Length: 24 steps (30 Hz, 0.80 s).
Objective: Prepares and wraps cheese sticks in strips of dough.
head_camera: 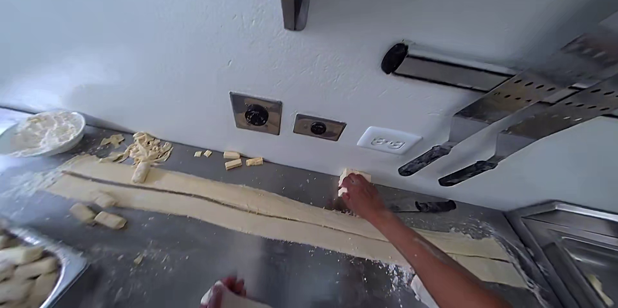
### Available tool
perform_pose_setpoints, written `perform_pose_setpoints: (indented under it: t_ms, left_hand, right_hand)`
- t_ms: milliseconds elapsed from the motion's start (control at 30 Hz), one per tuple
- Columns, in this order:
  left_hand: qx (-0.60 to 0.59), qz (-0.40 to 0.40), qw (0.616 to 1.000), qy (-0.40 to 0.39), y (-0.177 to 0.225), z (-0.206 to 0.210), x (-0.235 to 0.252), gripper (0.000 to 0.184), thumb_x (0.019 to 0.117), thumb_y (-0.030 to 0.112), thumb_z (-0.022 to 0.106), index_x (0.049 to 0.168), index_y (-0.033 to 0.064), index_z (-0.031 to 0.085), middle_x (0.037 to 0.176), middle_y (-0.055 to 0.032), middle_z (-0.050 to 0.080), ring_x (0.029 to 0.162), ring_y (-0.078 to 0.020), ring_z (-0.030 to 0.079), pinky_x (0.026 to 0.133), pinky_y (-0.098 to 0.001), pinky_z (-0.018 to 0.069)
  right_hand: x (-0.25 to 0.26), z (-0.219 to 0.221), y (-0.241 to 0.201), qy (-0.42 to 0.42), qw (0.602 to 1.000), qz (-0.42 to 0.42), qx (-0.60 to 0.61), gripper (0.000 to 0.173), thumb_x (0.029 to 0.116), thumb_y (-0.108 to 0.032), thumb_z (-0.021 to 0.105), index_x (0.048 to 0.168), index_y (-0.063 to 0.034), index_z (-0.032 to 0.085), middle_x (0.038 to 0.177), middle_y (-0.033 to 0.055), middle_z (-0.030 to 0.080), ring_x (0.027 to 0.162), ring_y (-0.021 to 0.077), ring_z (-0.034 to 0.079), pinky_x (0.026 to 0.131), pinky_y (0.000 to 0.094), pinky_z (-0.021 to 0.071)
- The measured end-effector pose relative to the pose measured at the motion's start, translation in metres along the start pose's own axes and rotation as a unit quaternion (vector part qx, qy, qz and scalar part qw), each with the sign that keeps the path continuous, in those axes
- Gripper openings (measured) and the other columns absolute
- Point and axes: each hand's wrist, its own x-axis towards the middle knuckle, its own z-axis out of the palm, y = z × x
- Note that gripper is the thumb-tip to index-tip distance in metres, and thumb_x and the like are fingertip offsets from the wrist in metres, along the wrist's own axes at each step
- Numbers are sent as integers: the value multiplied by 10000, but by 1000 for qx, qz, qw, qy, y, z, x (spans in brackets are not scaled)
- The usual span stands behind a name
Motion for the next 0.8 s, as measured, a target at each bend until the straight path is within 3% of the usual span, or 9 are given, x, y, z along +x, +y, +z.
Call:
perform_pose_setpoints:
  t_ms: [67,200,267,333,400,467,567,633,800]
  left_hand:
    - [29,8,998,60,11,11,-1,293,1098,105,348,1242,-82,521,968,-33,704,830,-90,718,805,-286,611]
    - [37,24,995,91,12,3,3,232,1038,8,509,1232,-104,567,938,-108,730,824,-147,722,753,-301,611]
    - [37,15,995,87,14,-1,4,190,1053,17,488,1190,-96,556,938,-128,730,826,-162,729,745,-309,617]
    - [42,2,996,75,17,-4,3,242,1095,63,393,1189,-100,544,975,-149,738,851,-171,739,763,-312,616]
    - [45,10,997,65,17,-6,1,272,1101,70,371,1183,-113,556,1024,-156,741,910,-165,738,817,-301,607]
    - [49,38,996,65,15,-8,1,266,1085,48,419,1183,-131,588,1065,-166,736,960,-162,728,868,-300,595]
    - [42,63,994,85,12,-8,2,225,1059,22,484,1168,-124,616,1015,-151,747,894,-162,742,813,-302,618]
    - [45,74,992,90,8,-8,5,218,1045,3,505,1172,-128,625,970,-144,751,835,-155,743,772,-300,623]
    - [50,51,993,96,10,-9,6,224,1043,-4,506,1221,-131,551,990,-170,733,826,-173,737,755,-300,617]
  right_hand:
    - [-2,0,-3,27,1000,0,-3,288,972,-106,655,1177,95,663,1223,297,644,1187,464,614,969,588,500]
    - [-10,1,-10,86,994,-3,71,229,992,-102,650,1095,100,683,1102,325,676,1040,511,665,890,678,504]
    - [-15,1,-11,152,974,-8,166,259,992,-89,664,1141,123,657,1075,330,658,977,502,656,873,676,503]
    - [-31,6,-28,163,950,-8,266,353,1028,-127,621,1300,97,599,1083,300,667,959,446,656,857,625,511]
    - [-64,19,-64,93,926,-16,365,340,1057,-138,562,1326,66,604,1144,256,681,1004,367,675,902,559,539]
    - [-102,46,-112,-15,883,-19,469,287,1052,-124,542,1241,61,654,1136,196,700,957,258,689,876,454,564]
    - [-142,84,-177,-120,788,-15,604,289,1010,-110,557,1220,62,656,1102,120,701,888,125,671,815,300,566]
    - [-152,98,-202,-123,745,-8,655,317,980,-91,597,1252,67,625,1113,120,690,911,125,684,824,283,584]
    - [-149,125,-217,54,861,-139,486,405,902,-41,645,1292,66,629,1066,183,692,907,227,690,834,324,582]
